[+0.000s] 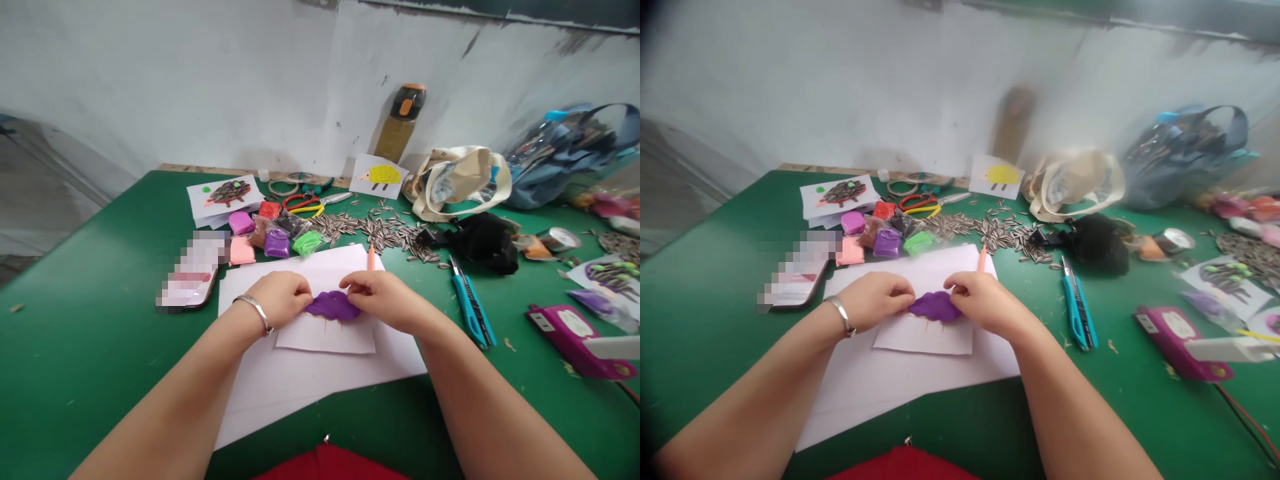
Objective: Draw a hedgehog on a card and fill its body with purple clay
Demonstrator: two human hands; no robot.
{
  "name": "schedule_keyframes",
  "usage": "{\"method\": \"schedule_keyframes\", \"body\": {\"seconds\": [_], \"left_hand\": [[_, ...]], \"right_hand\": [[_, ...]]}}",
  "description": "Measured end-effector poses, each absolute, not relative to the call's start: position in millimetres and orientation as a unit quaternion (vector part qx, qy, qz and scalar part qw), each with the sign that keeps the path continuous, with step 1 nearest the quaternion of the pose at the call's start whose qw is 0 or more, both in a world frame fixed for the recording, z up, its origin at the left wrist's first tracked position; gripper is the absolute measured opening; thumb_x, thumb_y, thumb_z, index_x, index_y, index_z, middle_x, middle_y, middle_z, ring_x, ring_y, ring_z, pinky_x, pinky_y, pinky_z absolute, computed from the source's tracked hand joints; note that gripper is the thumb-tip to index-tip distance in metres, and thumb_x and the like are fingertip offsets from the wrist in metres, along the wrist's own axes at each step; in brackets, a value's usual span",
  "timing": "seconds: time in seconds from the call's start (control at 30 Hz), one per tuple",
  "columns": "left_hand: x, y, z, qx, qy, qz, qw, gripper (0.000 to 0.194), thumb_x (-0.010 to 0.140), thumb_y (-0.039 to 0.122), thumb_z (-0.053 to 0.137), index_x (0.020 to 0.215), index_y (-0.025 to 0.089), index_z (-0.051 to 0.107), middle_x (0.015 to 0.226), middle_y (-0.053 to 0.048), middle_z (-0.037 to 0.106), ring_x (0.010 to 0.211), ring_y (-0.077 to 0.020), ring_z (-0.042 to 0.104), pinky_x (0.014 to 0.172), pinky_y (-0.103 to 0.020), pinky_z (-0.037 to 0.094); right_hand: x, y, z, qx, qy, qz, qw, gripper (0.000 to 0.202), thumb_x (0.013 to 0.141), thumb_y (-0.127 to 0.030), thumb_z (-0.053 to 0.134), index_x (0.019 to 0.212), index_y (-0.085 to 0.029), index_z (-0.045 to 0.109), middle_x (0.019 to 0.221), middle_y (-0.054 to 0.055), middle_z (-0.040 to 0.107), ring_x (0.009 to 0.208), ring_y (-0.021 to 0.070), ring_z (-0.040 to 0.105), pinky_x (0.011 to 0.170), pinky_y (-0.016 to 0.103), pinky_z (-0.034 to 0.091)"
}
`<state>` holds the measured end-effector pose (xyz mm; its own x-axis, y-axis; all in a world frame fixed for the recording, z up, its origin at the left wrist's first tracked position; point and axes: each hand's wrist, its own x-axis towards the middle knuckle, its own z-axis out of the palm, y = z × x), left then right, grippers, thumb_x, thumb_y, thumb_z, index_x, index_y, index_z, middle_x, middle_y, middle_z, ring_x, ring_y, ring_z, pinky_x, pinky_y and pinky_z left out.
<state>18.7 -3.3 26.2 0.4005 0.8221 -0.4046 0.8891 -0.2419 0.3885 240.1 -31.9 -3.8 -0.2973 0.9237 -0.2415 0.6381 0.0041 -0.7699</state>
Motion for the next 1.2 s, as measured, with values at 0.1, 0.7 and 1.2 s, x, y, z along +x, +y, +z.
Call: {"method": "schedule_keyframes", "body": {"seconds": [0.1, 0.7, 1.2], "left_hand": [[19, -3, 24, 0.788, 0.542, -0.063, 0.284, 0.017, 0.079, 0.028, 0.055, 0.076, 0.024, 0.072, 0.081, 0.001, 0.073, 0.076, -0.0176, 0.062, 0.062, -0.026, 0.037], [16, 3, 21, 0.729, 0.524, -0.022, 0.439, 0.020, 0.069, 0.032, 0.055, 0.060, 0.019, 0.067, 0.059, 0.001, 0.067, 0.060, -0.0150, 0.060, 0.061, -0.023, 0.042], [18, 0, 24, 0.751, 0.524, -0.058, 0.398, 0.020, 0.071, 0.028, 0.054, 0.058, 0.020, 0.066, 0.058, 0.002, 0.067, 0.060, -0.0150, 0.060, 0.060, -0.024, 0.042]], "right_hand": [[241, -31, -7, -0.570, -0.681, 0.425, 0.174, 0.027, 0.080, -0.019, 0.052, 0.102, -0.021, 0.067, 0.076, 0.001, 0.066, 0.069, 0.0143, 0.058, 0.060, 0.024, 0.042], [244, -25, -13, -0.563, -0.681, 0.436, 0.172, 0.025, 0.079, -0.016, 0.053, 0.099, -0.020, 0.067, 0.076, 0.001, 0.067, 0.068, 0.0140, 0.059, 0.060, 0.024, 0.042], [242, -28, -7, -0.578, -0.692, 0.404, 0.155, 0.027, 0.078, -0.017, 0.052, 0.100, -0.022, 0.068, 0.078, 0.001, 0.068, 0.069, 0.0146, 0.059, 0.060, 0.024, 0.042]]}}
